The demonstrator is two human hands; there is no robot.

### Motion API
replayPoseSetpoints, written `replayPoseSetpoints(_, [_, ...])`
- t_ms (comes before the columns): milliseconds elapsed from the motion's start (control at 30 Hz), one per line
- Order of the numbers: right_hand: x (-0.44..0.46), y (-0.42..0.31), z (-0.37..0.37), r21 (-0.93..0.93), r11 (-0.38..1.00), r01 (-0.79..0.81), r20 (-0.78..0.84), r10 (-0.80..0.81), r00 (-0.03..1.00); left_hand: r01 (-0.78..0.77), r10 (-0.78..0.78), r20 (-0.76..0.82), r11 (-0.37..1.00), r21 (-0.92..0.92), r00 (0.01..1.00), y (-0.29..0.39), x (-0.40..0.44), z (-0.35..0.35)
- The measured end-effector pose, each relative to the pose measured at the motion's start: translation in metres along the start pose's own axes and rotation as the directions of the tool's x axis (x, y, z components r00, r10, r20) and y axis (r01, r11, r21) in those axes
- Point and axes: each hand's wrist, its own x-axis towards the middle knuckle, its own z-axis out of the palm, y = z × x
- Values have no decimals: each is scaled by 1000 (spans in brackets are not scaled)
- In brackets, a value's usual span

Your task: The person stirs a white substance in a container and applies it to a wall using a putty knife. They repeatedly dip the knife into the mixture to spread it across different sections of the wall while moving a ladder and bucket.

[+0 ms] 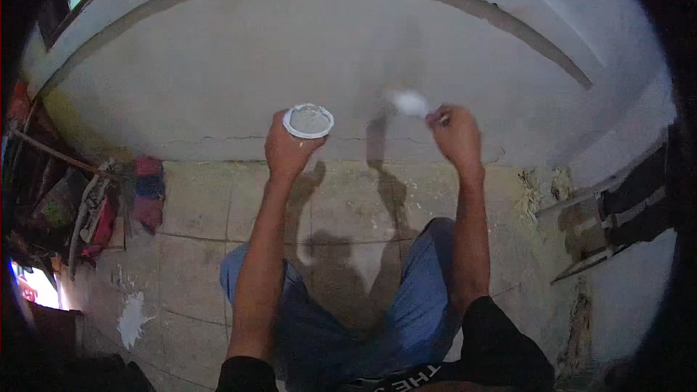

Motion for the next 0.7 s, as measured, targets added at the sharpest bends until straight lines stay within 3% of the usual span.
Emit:
replayPoseSetpoints(67, [-2, -23, -43, 254, 957, -142, -168, 188, 968, -30, 30, -14, 1000, 7, 999, -5, -4, 2])
replayPoseSetpoints(100, [6, -22, -38, 252, 957, -145, -173, 192, 966, -72, 73, -38, 997, 21, 997, -7, -1, 1])
replayPoseSetpoints(167, [24, -9, -11, 412, 910, 44, -428, 150, 891, -78, 78, -24, 997, -14, 997, -2, -1, -2])
replayPoseSetpoints(233, [44, 16, 49, 189, 968, -165, -231, 207, 951, -91, 90, -14, 995, -49, 996, 2, 0, -2])
replayPoseSetpoints(300, [28, 29, 100, 127, 980, -154, -133, 171, 976, -81, 80, -10, 995, -53, 997, -4, 1, 1])
replayPoseSetpoints(333, [22, 31, 98, 128, 980, -155, -135, 172, 976, -83, 83, -9, 995, -54, 997, -1, 1, -2])
replayPoseSetpoints(400, [16, 41, 92, 84, 993, -85, 44, 82, 996, -54, 54, -8, 996, -64, 999, 1, -2, -4])
replayPoseSetpoints(433, [23, 47, 88, 97, 977, -192, 68, 186, 980, -42, 41, -8, 997, -60, 999, 0, -3, -4])
replayPoseSetpoints(500, [14, 18, 22, 92, 975, -204, -32, 208, 978, -89, 88, -24, 995, -47, 996, -2, -1, -2])
replayPoseSetpoints(567, [15, 11, -16, 237, 955, -177, -202, 226, 953, -95, 95, -33, 995, -22, 995, -3, 1, -1])
replayPoseSetpoints(600, [18, 12, -15, 235, 956, -178, -199, 227, 953, -123, 123, -50, 992, -4, 991, -2, 2, -1])
replayPoseSetpoints(667, [26, 15, -17, 460, 887, 44, -432, 181, 883, -105, 104, -32, 994, -38, 994, -3, -1, -2])
replayPoseSetpoints(700, [31, 16, -5, 396, 918, -7, -411, 185, 893, -85, 84, -17, 994, -71, 996, -2, 0, -2])
